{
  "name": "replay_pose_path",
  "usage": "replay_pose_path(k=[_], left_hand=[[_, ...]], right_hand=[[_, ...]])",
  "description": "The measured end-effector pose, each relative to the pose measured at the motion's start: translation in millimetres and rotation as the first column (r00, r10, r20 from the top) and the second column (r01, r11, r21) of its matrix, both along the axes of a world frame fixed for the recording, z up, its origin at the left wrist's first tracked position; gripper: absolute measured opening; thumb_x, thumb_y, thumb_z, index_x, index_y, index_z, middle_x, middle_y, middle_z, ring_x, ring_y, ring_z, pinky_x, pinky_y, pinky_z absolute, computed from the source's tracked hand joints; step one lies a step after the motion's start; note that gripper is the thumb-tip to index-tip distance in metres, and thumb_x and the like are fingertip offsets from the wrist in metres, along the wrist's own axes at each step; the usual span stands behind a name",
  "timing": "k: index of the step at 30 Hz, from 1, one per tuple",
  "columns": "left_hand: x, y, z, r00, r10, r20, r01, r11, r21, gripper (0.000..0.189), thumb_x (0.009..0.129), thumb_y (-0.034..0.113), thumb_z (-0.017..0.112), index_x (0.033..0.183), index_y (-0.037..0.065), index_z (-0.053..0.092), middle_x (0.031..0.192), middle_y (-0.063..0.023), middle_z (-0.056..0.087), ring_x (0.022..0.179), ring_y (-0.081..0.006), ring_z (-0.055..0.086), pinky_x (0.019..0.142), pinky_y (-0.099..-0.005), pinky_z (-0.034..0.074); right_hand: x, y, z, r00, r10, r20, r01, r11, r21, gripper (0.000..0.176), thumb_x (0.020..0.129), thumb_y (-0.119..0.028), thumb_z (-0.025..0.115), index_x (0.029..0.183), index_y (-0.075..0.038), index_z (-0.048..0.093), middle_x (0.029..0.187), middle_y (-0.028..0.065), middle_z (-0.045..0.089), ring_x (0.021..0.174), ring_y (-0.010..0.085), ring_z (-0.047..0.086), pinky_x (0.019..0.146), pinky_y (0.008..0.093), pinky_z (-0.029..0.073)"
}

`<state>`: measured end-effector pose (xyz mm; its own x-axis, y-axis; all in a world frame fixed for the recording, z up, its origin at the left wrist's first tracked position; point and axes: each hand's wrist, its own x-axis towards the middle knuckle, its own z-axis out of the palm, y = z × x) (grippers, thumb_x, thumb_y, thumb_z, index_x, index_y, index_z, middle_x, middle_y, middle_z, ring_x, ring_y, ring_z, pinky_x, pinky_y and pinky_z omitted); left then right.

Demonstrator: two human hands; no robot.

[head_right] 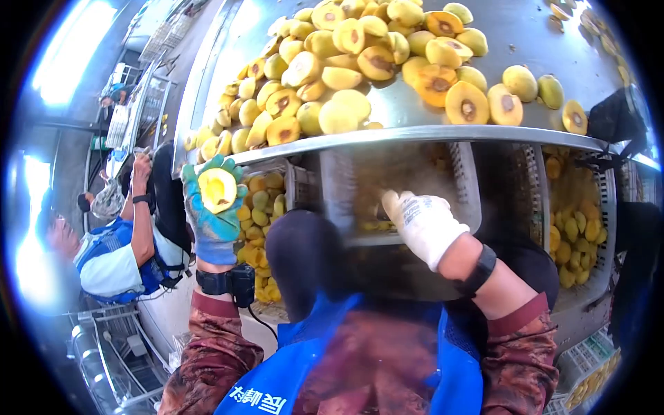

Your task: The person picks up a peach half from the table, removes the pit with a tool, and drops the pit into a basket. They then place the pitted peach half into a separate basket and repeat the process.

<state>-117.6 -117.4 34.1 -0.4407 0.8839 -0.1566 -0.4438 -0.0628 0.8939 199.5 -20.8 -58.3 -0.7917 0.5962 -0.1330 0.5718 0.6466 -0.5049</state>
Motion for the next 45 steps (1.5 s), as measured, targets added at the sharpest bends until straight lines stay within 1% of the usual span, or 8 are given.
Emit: replay_pose_path(k=[1,4,9,16,20,23,39,45], left_hand=[[15,1,-7,0.921,0.072,-0.383,-0.08,0.997,-0.005,0.042,0.102,0.037,0.047,0.123,0.002,0.054,0.107,-0.0118,0.064,0.097,-0.0233,0.064,0.076,-0.0338,0.057],[54,23,-3,0.986,-0.058,0.154,0.053,0.998,0.035,0.049,0.102,0.044,0.041,0.119,0.0,0.057,0.101,-0.0123,0.066,0.092,-0.0238,0.065,0.071,-0.0328,0.057],[122,55,-31,0.946,-0.181,-0.27,0.188,0.982,0.0,0.053,0.101,0.045,0.044,0.119,-0.003,0.058,0.103,-0.0161,0.067,0.088,-0.0249,0.067,0.068,-0.0319,0.058],[57,31,-22,0.877,0.017,-0.48,-0.053,0.997,-0.062,0.049,0.1,0.038,0.049,0.122,-0.005,0.056,0.115,-0.0164,0.064,0.101,-0.0248,0.065,0.081,-0.0371,0.058],[-26,11,-11,-0.575,-0.189,-0.796,-0.113,0.982,-0.152,0.033,0.086,0.013,0.065,0.118,0.005,0.065,0.123,-0.0212,0.06,0.114,-0.0357,0.057,0.094,-0.0427,0.048],[36,71,6,-0.05,-0.157,-0.986,0.033,0.987,-0.158,0.043,0.082,0.013,0.072,0.122,0.002,0.062,0.129,-0.0209,0.056,0.12,-0.0344,0.054,0.099,-0.0416,0.044],[183,246,-56,-0.263,-0.358,-0.896,0.395,0.807,-0.439,0.046,0.074,0.006,0.068,0.119,0.003,0.058,0.105,-0.0186,0.062,0.1,-0.0356,0.062,0.09,-0.0405,0.049],[156,224,-62,0.536,-0.612,-0.582,0.591,0.764,-0.259,0.037,0.082,0.001,0.06,0.118,-0.001,0.059,0.099,-0.0065,0.065,0.089,-0.0151,0.063,0.081,-0.0251,0.051]], right_hand=[[-5,-3,4,0.985,-0.01,-0.173,-0.001,0.998,-0.062,0.016,0.086,-0.012,0.059,0.1,-0.007,0.054,0.087,0.0188,0.064,0.081,0.037,0.066,0.067,0.0442,0.053],[-21,-9,35,0.878,-0.13,-0.461,-0.027,0.948,-0.318,0.021,0.084,-0.011,0.064,0.102,-0.007,0.054,0.088,0.0192,0.064,0.083,0.04,0.063,0.07,0.0459,0.051],[-21,-11,41,0.881,-0.086,-0.465,0.035,0.992,-0.119,0.025,0.084,-0.015,0.064,0.103,-0.006,0.052,0.088,0.0164,0.064,0.076,0.0383,0.065,0.064,0.0445,0.052],[-1,13,24,0.931,-0.128,0.341,0.095,0.989,0.111,0.01,0.084,-0.012,0.057,0.093,-0.011,0.058,0.081,0.0091,0.063,0.071,0.0254,0.068,0.058,0.0382,0.055],[19,10,23,0.958,-0.115,0.262,0.052,0.971,0.235,0.011,0.083,-0.01,0.056,0.094,-0.01,0.058,0.082,0.0094,0.063,0.073,0.0241,0.068,0.054,0.0381,0.053],[21,2,26,0.99,-0.076,0.122,0.04,0.96,0.278,0.013,0.079,-0.012,0.058,0.092,-0.01,0.057,0.077,0.0053,0.06,0.067,0.0207,0.067,0.046,0.0367,0.049],[47,24,57,0.973,-0.23,0.032,0.232,0.966,-0.112,0.023,0.084,-0.017,0.064,0.101,-0.004,0.056,0.087,0.0163,0.066,0.08,0.0351,0.068,0.071,0.0426,0.055],[47,36,51,0.696,-0.539,-0.474,0.353,0.832,-0.427,0.035,0.09,-0.026,0.061,0.109,0.001,0.049,0.089,0.0279,0.063,0.085,0.0457,0.062,0.075,0.0501,0.049]])
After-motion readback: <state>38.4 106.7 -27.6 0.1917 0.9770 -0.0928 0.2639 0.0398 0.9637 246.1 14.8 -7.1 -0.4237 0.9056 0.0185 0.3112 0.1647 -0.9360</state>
